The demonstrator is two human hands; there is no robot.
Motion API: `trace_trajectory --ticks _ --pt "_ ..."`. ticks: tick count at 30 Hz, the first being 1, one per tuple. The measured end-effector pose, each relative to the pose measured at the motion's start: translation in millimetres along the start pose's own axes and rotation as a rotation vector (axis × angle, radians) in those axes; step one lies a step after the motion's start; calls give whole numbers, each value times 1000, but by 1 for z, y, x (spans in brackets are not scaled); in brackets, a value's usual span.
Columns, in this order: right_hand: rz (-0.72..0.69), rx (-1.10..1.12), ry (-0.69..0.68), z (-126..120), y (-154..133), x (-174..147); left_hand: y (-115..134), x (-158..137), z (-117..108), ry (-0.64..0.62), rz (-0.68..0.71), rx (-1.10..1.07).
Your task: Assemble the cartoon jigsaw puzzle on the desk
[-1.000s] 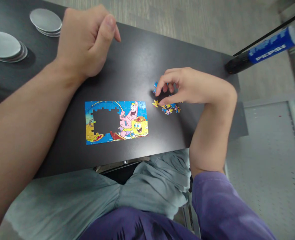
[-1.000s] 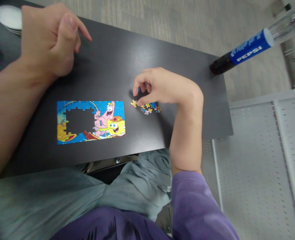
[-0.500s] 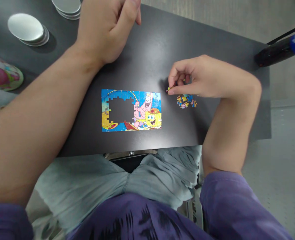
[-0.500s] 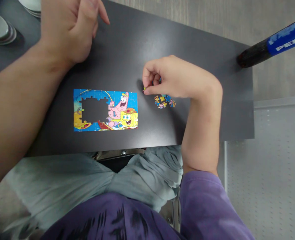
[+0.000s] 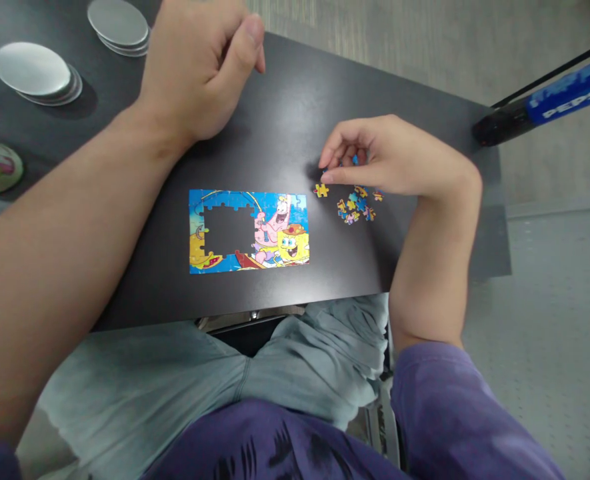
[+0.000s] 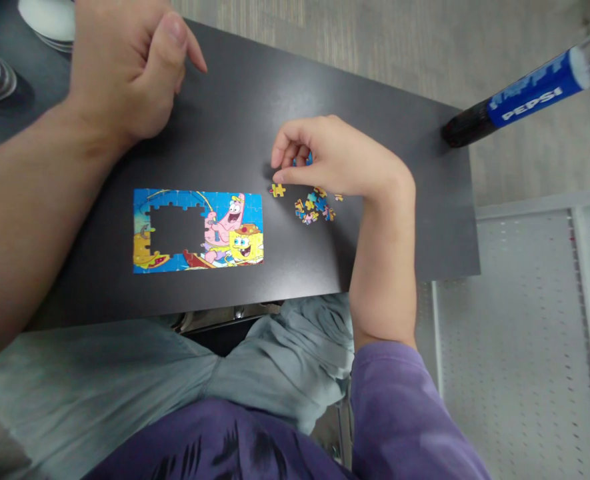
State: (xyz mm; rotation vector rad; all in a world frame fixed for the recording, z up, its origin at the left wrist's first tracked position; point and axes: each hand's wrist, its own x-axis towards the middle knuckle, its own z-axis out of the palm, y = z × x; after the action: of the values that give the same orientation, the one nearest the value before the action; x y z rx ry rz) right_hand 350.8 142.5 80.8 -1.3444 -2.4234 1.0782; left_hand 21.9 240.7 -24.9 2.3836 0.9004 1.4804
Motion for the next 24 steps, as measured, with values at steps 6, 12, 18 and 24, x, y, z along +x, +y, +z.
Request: trace_trajectory --ticks 6,12,18,24 --pt "11 -133 197 -10 22 -10 11 -3 -5 -32 -83 15" --pt "68 -151 215 -19 34 -17 23 -3 -12 -67 -161 28" --pt "27 -110 84 -12 15 -9 26 -4 -14 -78 -178 58" --pt "-76 -90 -40 9 6 8 13 -4 -3 37 -56 24"
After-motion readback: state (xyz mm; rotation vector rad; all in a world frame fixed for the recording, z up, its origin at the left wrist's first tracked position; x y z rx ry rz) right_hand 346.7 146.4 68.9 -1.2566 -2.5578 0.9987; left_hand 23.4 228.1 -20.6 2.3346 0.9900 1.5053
